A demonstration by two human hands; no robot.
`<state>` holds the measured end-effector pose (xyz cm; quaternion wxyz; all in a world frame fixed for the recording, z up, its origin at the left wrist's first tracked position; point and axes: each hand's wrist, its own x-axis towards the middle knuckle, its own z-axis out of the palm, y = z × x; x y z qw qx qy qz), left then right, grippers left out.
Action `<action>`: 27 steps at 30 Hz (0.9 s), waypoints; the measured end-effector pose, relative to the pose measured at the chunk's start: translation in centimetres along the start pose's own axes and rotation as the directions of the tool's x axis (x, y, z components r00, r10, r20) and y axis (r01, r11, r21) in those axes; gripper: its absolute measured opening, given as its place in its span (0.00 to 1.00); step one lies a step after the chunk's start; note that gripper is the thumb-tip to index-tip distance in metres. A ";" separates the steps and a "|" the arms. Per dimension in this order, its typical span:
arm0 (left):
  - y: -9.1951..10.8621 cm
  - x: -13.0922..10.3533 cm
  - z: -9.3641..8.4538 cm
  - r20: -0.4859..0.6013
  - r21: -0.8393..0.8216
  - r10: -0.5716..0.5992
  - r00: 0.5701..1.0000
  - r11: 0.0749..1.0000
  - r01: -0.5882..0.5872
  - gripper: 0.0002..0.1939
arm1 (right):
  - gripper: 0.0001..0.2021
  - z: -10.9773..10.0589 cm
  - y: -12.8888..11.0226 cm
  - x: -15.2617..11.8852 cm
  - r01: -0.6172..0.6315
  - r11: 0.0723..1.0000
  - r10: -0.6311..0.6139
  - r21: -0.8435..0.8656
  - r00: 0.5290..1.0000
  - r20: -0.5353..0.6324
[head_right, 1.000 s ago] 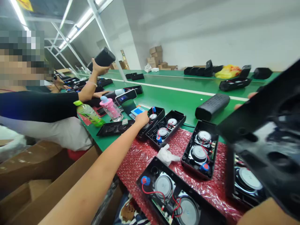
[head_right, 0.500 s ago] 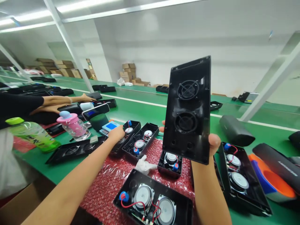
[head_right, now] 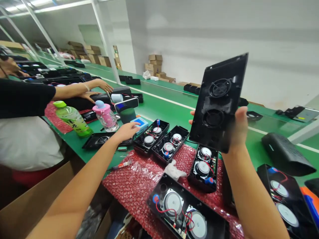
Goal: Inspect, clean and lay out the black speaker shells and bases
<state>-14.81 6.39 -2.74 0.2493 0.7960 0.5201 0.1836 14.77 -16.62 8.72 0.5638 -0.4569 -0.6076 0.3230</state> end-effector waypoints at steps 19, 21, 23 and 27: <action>-7.7 -7.0 7.2 -0.210 -0.365 0.222 0.952 0.886 -0.287 0.44 | 0.47 10.3 13.3 18.1 0.729 0.240 0.405 -0.641 0.524 0.749; -7.5 -7.1 7.2 -0.212 -0.321 0.256 0.943 0.893 -0.314 0.39 | 0.47 10.8 14.7 18.2 0.768 0.252 0.425 -0.589 0.459 0.780; -7.4 -7.1 7.2 -0.206 -0.316 0.266 0.942 0.893 -0.321 0.36 | 0.46 11.0 16.0 18.3 0.794 0.264 0.433 -0.548 0.410 0.803; -7.1 -7.0 7.4 -0.206 -0.301 0.275 0.939 0.896 -0.328 0.31 | 0.44 10.7 17.3 18.6 0.825 0.261 0.411 -0.501 0.375 0.831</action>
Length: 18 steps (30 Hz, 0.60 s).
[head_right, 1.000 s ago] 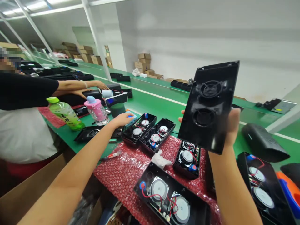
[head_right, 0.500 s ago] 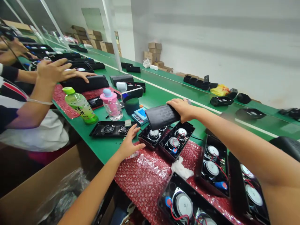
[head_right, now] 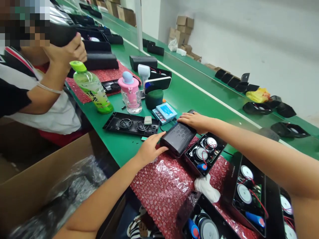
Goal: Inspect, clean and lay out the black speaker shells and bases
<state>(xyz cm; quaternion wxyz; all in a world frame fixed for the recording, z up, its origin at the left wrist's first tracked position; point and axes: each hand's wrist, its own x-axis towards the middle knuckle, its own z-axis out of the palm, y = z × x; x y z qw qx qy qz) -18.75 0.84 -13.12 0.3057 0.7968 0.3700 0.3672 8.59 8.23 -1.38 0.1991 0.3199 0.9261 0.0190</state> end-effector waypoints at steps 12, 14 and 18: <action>-0.1 0.1 0.2 -0.011 0.016 -0.024 1.000 1.000 0.024 0.28 | 0.46 0.2 0.0 -0.3 -0.004 1.000 0.004 0.026 1.000 -0.006; -0.1 0.1 0.1 -0.011 0.023 -0.036 0.999 0.999 0.036 0.27 | 0.45 0.1 -0.2 -0.3 0.005 1.000 -0.005 0.020 1.000 -0.017; -0.1 0.1 0.0 -0.005 0.037 -0.059 0.998 0.998 0.059 0.26 | 0.45 0.1 -0.1 -0.2 0.016 1.000 -0.016 -0.002 0.999 -0.032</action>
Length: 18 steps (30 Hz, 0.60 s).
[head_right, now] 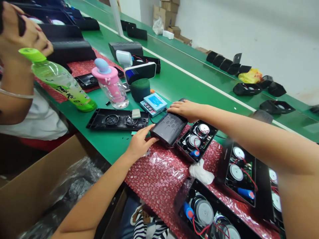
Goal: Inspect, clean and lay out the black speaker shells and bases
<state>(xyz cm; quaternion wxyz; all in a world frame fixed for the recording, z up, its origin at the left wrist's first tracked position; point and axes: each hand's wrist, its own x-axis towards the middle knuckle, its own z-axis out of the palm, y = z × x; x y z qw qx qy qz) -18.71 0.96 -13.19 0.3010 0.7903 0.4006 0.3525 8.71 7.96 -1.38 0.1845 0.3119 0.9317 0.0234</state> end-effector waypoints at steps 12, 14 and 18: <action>-1.0 0.1 0.1 0.013 0.057 0.030 0.999 0.998 -0.030 0.31 | 0.37 -0.7 -0.3 0.3 -0.063 0.998 0.063 -0.004 0.998 0.025; -0.9 0.1 0.0 0.011 0.052 0.035 0.999 0.998 -0.035 0.31 | 0.37 -0.8 -0.4 0.2 -0.065 0.998 0.065 -0.007 0.998 0.027; -0.7 0.1 0.0 0.005 0.045 0.047 0.999 0.998 -0.048 0.31 | 0.37 -0.9 -0.5 0.3 -0.056 0.998 0.056 -0.033 0.998 0.020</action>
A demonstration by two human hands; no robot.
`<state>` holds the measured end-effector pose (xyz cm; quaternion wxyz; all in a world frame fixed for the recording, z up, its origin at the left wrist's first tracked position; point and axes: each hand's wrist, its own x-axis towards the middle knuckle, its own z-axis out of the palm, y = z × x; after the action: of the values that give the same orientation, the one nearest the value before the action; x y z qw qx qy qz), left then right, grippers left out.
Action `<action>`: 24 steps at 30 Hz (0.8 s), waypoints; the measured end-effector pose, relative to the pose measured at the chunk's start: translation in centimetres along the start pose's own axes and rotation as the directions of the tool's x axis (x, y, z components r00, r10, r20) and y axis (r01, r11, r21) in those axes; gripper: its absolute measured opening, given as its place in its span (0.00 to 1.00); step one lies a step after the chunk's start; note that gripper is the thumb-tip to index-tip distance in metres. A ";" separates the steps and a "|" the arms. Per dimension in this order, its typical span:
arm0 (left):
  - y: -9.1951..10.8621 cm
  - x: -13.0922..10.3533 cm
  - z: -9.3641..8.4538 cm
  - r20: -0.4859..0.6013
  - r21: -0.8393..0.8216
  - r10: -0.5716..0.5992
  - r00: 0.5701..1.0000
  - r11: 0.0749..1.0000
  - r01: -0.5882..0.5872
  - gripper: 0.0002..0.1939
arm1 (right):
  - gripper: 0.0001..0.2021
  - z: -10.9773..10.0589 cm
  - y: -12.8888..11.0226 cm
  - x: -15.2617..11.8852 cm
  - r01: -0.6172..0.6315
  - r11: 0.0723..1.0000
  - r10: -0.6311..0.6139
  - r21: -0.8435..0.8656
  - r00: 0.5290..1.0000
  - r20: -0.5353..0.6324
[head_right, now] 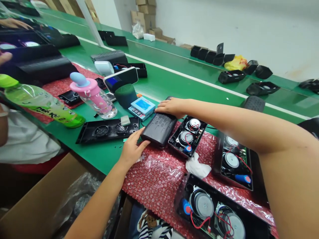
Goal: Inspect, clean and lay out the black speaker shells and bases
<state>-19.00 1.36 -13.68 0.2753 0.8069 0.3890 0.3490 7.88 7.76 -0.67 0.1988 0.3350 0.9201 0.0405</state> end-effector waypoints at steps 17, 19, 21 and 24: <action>0.3 -0.1 0.1 -0.025 0.012 -0.023 0.999 1.000 0.023 0.35 | 0.41 0.2 -1.5 -0.4 -0.100 0.995 0.100 0.000 0.995 0.018; 0.6 0.0 -0.3 -0.006 0.025 -0.031 1.000 0.999 0.031 0.33 | 0.43 0.2 -1.7 -0.5 -0.127 0.992 0.127 0.001 0.991 0.029; 1.0 0.1 -1.1 0.042 0.050 -0.056 0.998 0.997 0.054 0.33 | 0.46 0.2 -1.6 -0.6 -0.158 0.987 0.159 -0.007 0.987 0.019; 2.0 0.6 -3.0 0.142 0.070 -0.128 0.982 0.990 0.120 0.38 | 0.54 0.2 -0.5 -1.4 -0.258 0.965 0.259 0.034 0.966 -0.010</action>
<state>-20.18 1.30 -10.18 0.2995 0.8125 0.4278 0.2592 8.68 6.44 -0.51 0.1795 0.4551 0.8705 0.0535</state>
